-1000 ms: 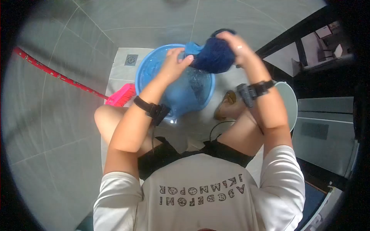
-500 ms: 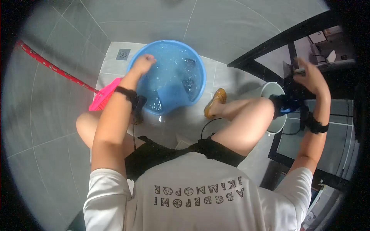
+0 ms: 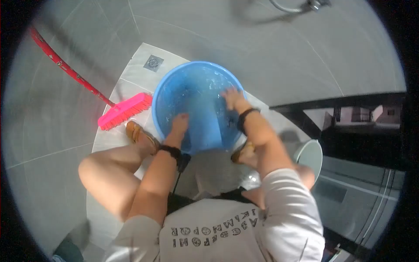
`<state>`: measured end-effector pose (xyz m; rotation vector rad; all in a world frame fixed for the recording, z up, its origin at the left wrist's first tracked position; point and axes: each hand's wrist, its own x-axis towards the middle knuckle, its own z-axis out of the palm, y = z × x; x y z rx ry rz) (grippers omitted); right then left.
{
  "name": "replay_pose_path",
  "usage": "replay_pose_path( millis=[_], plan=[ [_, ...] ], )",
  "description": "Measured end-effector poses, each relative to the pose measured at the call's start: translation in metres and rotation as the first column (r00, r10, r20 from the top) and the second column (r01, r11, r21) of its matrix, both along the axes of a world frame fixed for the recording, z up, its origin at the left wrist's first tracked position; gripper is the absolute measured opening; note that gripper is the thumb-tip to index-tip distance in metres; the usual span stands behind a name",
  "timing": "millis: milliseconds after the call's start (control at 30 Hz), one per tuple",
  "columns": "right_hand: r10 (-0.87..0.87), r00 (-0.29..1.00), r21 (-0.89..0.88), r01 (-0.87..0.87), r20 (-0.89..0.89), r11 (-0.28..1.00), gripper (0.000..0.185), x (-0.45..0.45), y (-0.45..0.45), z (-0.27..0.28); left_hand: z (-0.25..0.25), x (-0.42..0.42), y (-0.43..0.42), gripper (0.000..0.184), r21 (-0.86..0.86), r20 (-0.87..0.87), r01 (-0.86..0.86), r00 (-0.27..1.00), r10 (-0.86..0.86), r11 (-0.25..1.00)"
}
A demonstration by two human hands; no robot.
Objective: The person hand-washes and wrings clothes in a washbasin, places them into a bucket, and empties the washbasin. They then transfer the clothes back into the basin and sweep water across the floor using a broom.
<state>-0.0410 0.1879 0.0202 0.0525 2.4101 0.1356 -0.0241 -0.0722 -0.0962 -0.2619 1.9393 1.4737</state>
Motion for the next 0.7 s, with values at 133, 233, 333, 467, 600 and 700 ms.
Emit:
replay_pose_path(
  millis=[133, 233, 333, 467, 600, 700],
  plan=[
    [-0.194, 0.968, -0.018, 0.199, 0.157, 0.98, 0.08, 0.04, -0.015, -0.064, -0.007, 0.009, 0.001, 0.026, -0.05, 0.005, 0.017, 1.0, -0.016, 0.999],
    [-0.334, 0.915, -0.049, 0.353, 0.228, 0.934, 0.077, 0.069, -0.015, -0.101, -0.023, 0.006, 0.0, 0.026, -0.041, 0.045, 0.02, 0.999, -0.018, 0.999],
    [-0.403, 0.912, -0.13, 0.41, 0.074, 0.903, 0.067, 0.077, -0.007, -0.133, -0.02, -0.005, 0.006, 0.028, -0.015, 0.052, -0.082, 0.995, 0.083, 0.996],
    [-0.865, 0.456, -0.68, 0.704, 0.211, 0.206, 0.042, 0.069, -0.003, -0.102, -0.004, -0.005, 0.027, 0.033, 0.149, 0.322, -0.206, 0.935, 0.15, 0.967],
    [-0.651, 0.359, -0.739, 0.417, 0.669, -0.529, 0.03, 0.049, -0.02, -0.007, 0.053, -0.007, 0.06, 0.047, 0.204, 0.609, -0.445, 0.755, 0.243, 0.872],
    [-0.627, 0.437, -0.762, 0.305, 0.645, -0.571, 0.031, 0.049, -0.059, 0.053, 0.086, -0.014, 0.071, 0.043, 0.307, 0.696, -0.546, 0.687, 0.208, 0.779]
  ],
)
